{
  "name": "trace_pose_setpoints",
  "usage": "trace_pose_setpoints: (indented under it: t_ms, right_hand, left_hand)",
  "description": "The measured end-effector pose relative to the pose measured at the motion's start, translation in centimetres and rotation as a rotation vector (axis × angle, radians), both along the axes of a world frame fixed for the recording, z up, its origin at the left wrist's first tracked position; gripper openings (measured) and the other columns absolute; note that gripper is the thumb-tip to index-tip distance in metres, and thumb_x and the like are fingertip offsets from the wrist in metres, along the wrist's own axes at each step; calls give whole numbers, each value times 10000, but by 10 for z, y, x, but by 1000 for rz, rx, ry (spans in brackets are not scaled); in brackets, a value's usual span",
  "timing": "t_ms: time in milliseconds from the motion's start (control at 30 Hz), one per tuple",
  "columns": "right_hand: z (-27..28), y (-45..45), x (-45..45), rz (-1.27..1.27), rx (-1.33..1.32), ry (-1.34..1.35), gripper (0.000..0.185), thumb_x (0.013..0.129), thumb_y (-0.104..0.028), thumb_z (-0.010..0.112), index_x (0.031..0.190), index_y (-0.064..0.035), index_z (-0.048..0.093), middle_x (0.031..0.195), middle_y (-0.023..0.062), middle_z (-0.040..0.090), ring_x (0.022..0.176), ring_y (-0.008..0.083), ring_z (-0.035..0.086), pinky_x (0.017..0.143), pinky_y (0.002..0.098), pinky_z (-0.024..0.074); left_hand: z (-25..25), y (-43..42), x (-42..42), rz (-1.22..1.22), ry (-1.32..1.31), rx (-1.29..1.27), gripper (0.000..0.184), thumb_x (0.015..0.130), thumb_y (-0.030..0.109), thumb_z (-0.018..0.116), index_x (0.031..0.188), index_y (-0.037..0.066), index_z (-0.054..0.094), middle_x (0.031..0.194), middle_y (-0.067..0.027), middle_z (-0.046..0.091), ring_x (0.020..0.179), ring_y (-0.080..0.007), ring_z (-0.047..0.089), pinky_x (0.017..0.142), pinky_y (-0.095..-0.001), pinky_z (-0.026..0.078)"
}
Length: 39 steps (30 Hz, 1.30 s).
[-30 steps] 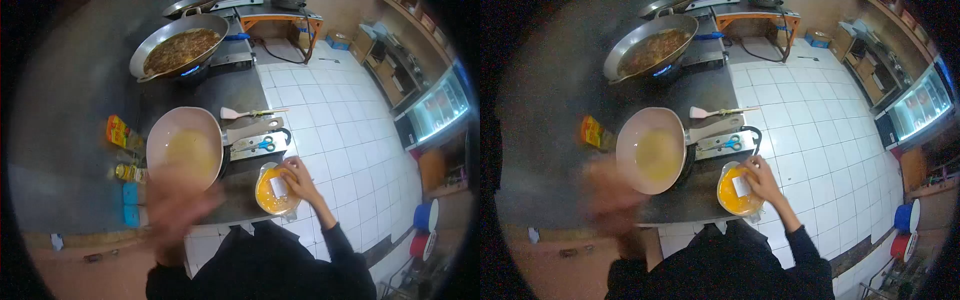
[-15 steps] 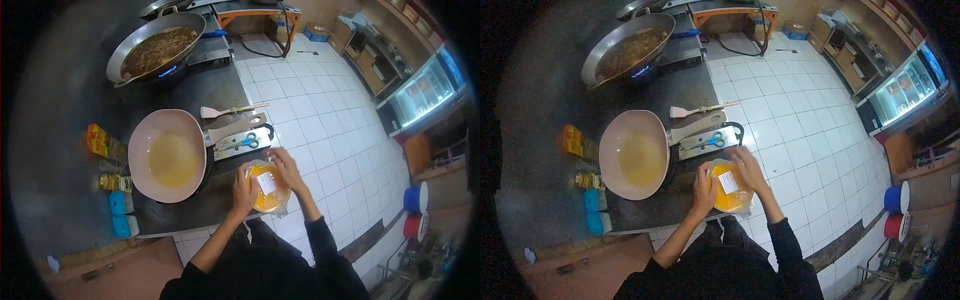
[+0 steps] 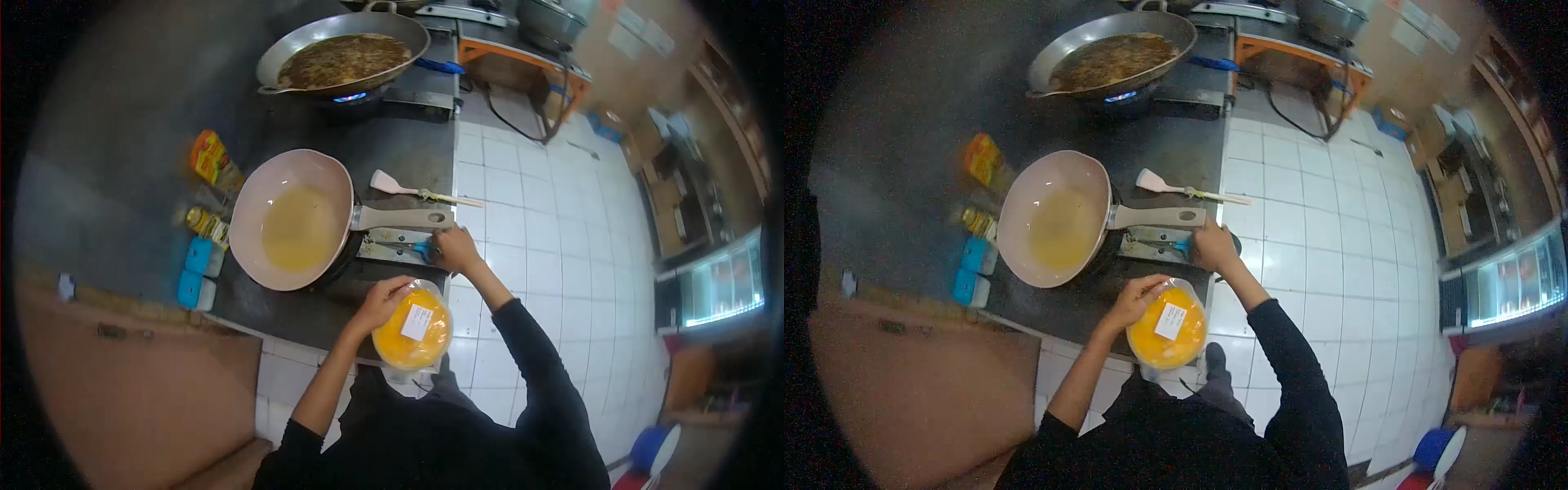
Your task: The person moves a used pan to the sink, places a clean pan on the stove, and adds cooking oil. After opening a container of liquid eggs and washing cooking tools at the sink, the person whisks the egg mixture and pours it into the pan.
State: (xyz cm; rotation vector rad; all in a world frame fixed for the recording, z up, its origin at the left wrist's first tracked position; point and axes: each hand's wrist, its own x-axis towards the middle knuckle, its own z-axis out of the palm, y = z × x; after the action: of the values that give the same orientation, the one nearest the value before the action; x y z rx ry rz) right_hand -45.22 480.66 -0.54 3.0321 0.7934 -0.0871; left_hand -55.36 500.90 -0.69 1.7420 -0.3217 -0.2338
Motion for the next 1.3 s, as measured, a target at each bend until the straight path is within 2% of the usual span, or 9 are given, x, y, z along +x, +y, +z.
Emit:
trace_pose_setpoints:
  t_ms: [133, 200, 300, 400, 567, 600, 967, 1100, 1300]
  right_hand:
    - [15, -73, -15, -127, 662, 371, 301, 620, -212, 717, 786, 18, 615, 702, 122, 626, 668, 250, 620, 604, 319, 498]
    - [32, -105, -34, -239, 888, 528, 180, 590, -80, 727, 675, -2, 590, 641, 49, 596, 618, 114, 574, 558, 245, 455]
    - [62, -141, -41, -179, 754, 642, 159, 631, -47, 718, 626, 4, 567, 631, 23, 572, 611, 76, 540, 565, 235, 446]
    - [90, -152, -33, 107, 805, 865, 246, 685, -222, 722, 646, -22, 584, 603, 14, 572, 519, 84, 464, 479, 234, 355]
    - [111, -129, 6, 408, 300, 1242, 394, 749, -436, 610, 653, -56, 570, 573, -25, 466, 559, 90, 404, 504, 244, 308]
    - [125, -118, 7, 368, 246, 1301, 290, 770, -295, 586, 634, -48, 515, 554, -43, 395, 535, 70, 361, 493, 246, 288]
    - [131, -118, 6, 472, 209, 1466, 513, 815, -518, 534, 781, -8, 578, 654, -4, 495, 609, 99, 448, 550, 233, 365]
    - [118, -109, -17, 596, 218, 1542, 548, 852, -542, 477, 925, -11, 594, 896, 64, 588, 837, 156, 526, 743, 275, 422]
    - [101, -80, -92, 463, 175, 1888, 599, 855, -600, 411, 952, -38, 594, 915, 38, 593, 831, 141, 535, 730, 244, 422]
  left_hand:
    - [29, -11, 18, -187, 118, 112, 230, 850, 114, 562, 1029, -22, 613, 934, -125, 657, 840, -158, 609, 760, -284, 474]
    - [27, -20, 20, -165, 62, 147, 220, 850, 130, 555, 1000, -13, 628, 920, -116, 657, 843, -184, 611, 757, -291, 472]
    - [35, -30, 12, -148, -36, 338, 218, 845, 152, 546, 988, 20, 644, 973, -105, 630, 977, -251, 574, 857, -344, 425]
    - [62, -45, -22, 74, -179, 671, 295, 854, 191, 539, 1115, 61, 584, 1174, -107, 523, 1160, -277, 439, 964, -421, 325]
    - [78, -64, -75, 402, -143, 800, 876, 639, 540, 682, 1333, 128, 343, 1384, -153, 257, 1321, -360, 163, 1044, -546, 128]
    - [77, -67, -78, 399, -118, 816, 981, 557, 596, 707, 1333, 118, 345, 1388, -170, 237, 1336, -363, 113, 1048, -574, 79]
    - [56, -60, -123, 787, -192, 533, 841, 651, 477, 713, 1291, 68, 352, 1281, -204, 304, 1225, -375, 280, 1014, -533, 206]
    - [5, -77, -153, 1079, -10, 352, 557, 855, 383, 507, 1251, 21, 357, 1207, -209, 343, 1136, -341, 337, 974, -458, 261]
    - [-6, -60, -142, 1119, 44, 172, 387, 960, 310, 263, 1160, 12, 408, 1142, -195, 407, 1086, -308, 363, 943, -431, 274]
